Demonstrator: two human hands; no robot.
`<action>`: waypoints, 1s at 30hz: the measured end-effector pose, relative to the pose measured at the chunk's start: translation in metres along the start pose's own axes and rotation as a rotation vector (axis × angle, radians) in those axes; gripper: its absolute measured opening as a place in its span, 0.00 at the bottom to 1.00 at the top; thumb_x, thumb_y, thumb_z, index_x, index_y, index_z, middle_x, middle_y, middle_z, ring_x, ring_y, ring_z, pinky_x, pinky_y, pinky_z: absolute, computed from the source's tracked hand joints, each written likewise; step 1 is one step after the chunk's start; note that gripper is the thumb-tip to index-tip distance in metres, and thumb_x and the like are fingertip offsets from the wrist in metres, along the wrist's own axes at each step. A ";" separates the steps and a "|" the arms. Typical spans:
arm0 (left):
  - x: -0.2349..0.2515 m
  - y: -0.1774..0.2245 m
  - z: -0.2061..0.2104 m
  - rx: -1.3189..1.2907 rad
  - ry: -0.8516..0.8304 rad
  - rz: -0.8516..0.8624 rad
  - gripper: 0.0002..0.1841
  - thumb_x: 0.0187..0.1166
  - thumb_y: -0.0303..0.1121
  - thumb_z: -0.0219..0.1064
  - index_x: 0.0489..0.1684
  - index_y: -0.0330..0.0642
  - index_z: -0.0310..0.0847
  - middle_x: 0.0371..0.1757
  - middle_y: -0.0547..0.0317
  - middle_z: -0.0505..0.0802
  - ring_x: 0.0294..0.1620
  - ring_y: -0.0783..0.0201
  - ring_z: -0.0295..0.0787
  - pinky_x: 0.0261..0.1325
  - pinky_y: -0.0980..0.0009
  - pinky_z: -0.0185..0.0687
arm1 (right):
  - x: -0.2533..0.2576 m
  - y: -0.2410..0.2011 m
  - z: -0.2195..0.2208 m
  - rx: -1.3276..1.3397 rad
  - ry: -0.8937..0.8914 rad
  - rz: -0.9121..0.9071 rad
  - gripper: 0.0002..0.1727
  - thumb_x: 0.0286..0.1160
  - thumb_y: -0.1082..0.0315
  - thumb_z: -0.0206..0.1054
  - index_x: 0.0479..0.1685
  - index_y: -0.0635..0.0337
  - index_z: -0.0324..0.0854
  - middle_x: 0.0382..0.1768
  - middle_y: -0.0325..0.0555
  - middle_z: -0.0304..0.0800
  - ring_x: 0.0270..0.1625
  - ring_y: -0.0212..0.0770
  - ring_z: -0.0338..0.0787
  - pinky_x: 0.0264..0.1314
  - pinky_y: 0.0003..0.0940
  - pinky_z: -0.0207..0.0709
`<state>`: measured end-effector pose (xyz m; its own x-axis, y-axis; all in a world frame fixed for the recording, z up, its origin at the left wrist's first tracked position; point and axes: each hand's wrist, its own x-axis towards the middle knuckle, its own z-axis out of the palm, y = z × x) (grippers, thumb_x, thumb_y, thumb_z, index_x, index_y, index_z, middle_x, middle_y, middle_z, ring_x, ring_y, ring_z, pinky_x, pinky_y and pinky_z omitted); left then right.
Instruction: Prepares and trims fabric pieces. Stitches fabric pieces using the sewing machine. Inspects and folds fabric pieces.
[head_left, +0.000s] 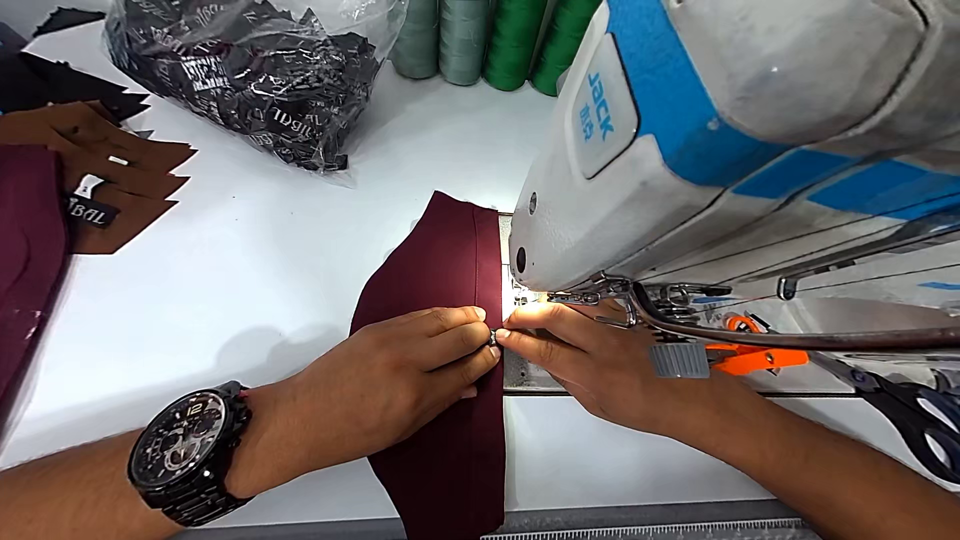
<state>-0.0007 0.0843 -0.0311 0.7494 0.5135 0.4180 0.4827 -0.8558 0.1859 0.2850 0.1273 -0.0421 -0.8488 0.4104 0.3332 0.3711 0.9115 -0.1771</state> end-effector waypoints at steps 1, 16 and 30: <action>0.000 0.000 0.000 0.003 0.001 0.003 0.18 0.89 0.40 0.56 0.59 0.46 0.92 0.61 0.59 0.93 0.75 0.61 0.82 0.82 0.69 0.73 | 0.000 -0.001 0.002 -0.019 0.013 0.000 0.18 0.85 0.66 0.57 0.65 0.45 0.88 0.62 0.39 0.89 0.62 0.38 0.88 0.60 0.34 0.83; -0.001 0.001 0.000 0.022 0.011 -0.003 0.19 0.91 0.40 0.55 0.59 0.41 0.91 0.65 0.55 0.91 0.76 0.60 0.82 0.81 0.70 0.74 | 0.001 -0.012 -0.003 -0.101 0.016 0.018 0.18 0.84 0.65 0.57 0.64 0.45 0.88 0.61 0.38 0.89 0.64 0.40 0.86 0.66 0.36 0.79; -0.002 -0.001 -0.002 0.047 -0.017 0.023 0.22 0.91 0.44 0.53 0.61 0.40 0.90 0.65 0.55 0.92 0.77 0.60 0.81 0.82 0.71 0.71 | -0.001 -0.015 -0.001 -0.119 0.061 -0.018 0.17 0.84 0.67 0.57 0.63 0.46 0.89 0.65 0.35 0.89 0.66 0.40 0.84 0.66 0.37 0.76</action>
<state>-0.0042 0.0840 -0.0303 0.7681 0.4947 0.4065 0.4856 -0.8639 0.1337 0.2801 0.1131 -0.0391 -0.8325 0.3916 0.3918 0.4013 0.9139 -0.0609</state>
